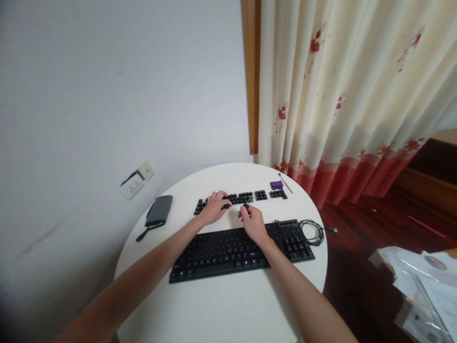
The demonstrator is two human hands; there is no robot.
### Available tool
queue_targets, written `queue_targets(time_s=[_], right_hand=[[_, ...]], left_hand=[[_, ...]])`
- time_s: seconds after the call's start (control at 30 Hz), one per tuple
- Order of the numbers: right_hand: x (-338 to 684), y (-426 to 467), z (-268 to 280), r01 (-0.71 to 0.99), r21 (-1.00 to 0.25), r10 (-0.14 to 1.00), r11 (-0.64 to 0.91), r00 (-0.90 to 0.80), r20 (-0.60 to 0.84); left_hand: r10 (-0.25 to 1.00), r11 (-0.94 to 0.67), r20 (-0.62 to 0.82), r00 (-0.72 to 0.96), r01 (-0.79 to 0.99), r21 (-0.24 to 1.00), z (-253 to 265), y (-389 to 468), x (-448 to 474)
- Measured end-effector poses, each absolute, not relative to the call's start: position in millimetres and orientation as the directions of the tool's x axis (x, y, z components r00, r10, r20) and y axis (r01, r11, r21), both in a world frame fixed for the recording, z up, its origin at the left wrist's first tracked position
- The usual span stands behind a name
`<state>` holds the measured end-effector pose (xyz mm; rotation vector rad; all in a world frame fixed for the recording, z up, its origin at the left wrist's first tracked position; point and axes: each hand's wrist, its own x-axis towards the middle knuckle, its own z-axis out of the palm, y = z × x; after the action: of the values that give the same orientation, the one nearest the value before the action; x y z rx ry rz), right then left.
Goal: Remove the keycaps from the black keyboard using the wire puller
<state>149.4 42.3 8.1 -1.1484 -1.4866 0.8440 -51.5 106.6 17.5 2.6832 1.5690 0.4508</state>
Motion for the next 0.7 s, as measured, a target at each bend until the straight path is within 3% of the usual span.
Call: queue_targets(time_s=[0.23,0.37,0.57,0.7], right_hand=[[150,43,9,0.218,-0.935,0.959,0.28,-0.011,0.284],[153,44,10,0.185,-0.941,0.959,0.283,-0.029,0.282],[155,40,13,0.177,-0.926,0.932,0.335,-0.205,0.298],[156,28,21,0.198,-0.891,0.868,0.408,-0.387,0.311]], left_hand=[[0.848,-0.51,0.247,0.469,0.848,0.141,25,106,-54],[0.874,-0.442,0.308,0.377,0.879,0.178,39,100,-65],[0.889,-0.433,0.317,0.33,0.831,0.35,47,60,-75],[0.901,-0.431,0.209,0.379,0.736,0.523,40,25,-68]])
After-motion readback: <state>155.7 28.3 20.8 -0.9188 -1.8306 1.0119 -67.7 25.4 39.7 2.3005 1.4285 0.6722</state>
